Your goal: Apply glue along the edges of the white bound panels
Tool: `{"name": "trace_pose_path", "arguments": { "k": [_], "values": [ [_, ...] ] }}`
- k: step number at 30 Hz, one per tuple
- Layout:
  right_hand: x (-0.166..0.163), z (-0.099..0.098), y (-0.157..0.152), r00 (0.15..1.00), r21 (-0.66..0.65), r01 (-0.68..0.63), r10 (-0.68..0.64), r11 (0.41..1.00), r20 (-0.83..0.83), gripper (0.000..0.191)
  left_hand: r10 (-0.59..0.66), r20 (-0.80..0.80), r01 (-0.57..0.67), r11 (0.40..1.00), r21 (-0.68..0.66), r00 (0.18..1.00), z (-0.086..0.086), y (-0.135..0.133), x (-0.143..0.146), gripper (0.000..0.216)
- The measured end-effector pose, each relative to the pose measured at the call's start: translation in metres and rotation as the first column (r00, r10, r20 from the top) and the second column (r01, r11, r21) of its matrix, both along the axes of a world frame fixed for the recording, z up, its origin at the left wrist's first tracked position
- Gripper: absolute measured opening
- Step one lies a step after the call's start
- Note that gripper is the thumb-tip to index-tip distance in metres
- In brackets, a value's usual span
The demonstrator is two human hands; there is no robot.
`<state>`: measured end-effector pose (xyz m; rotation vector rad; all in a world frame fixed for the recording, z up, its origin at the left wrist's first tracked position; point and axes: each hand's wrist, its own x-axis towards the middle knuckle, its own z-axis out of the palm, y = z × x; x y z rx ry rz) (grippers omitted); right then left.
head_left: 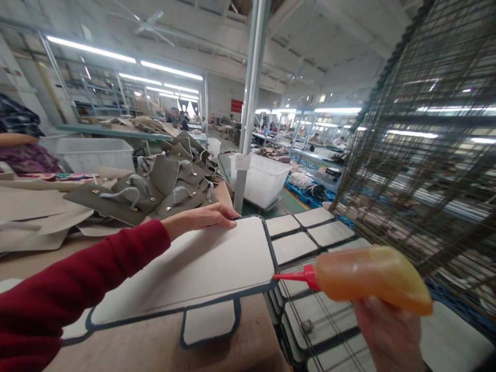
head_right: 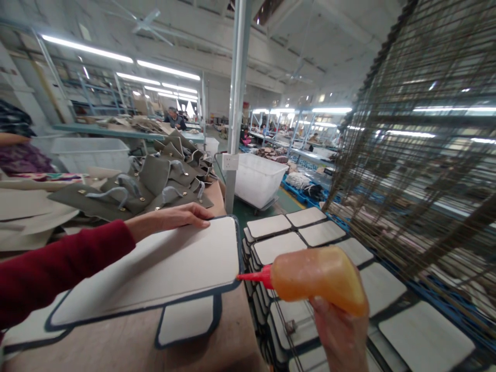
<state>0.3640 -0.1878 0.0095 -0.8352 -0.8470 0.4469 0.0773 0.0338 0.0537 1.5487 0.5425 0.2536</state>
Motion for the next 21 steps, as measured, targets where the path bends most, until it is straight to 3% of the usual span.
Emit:
{"name": "trace_pose_path", "arguments": {
  "k": [6, 13, 17, 21],
  "values": [
    [-0.005, -0.008, 0.0, 0.984, 0.101, 0.179, -0.176, 0.979, -0.033, 0.056, 0.134, 0.022, -0.132, 0.989, -0.061, 0.991, -0.002, -0.003, 0.003, 0.028],
    [-0.015, -0.007, 0.006, 0.948, 0.092, 0.318, -0.319, 0.944, -0.004, 0.054, 0.266, 0.074, -0.255, 0.959, -0.126, 0.961, -0.011, -0.005, 0.005, 0.036],
    [-0.015, -0.003, 0.015, 0.955, 0.166, 0.297, -0.294, 0.94, -0.046, 0.041, 0.271, 0.115, -0.252, 0.955, -0.154, 0.956, -0.02, -0.005, 0.004, 0.038],
    [-0.014, -0.004, 0.021, 0.951, 0.132, 0.298, -0.283, 0.945, -0.123, 0.05, 0.285, 0.137, -0.261, 0.95, -0.171, 0.949, -0.028, -0.007, 0.004, 0.032]
  ]
}}
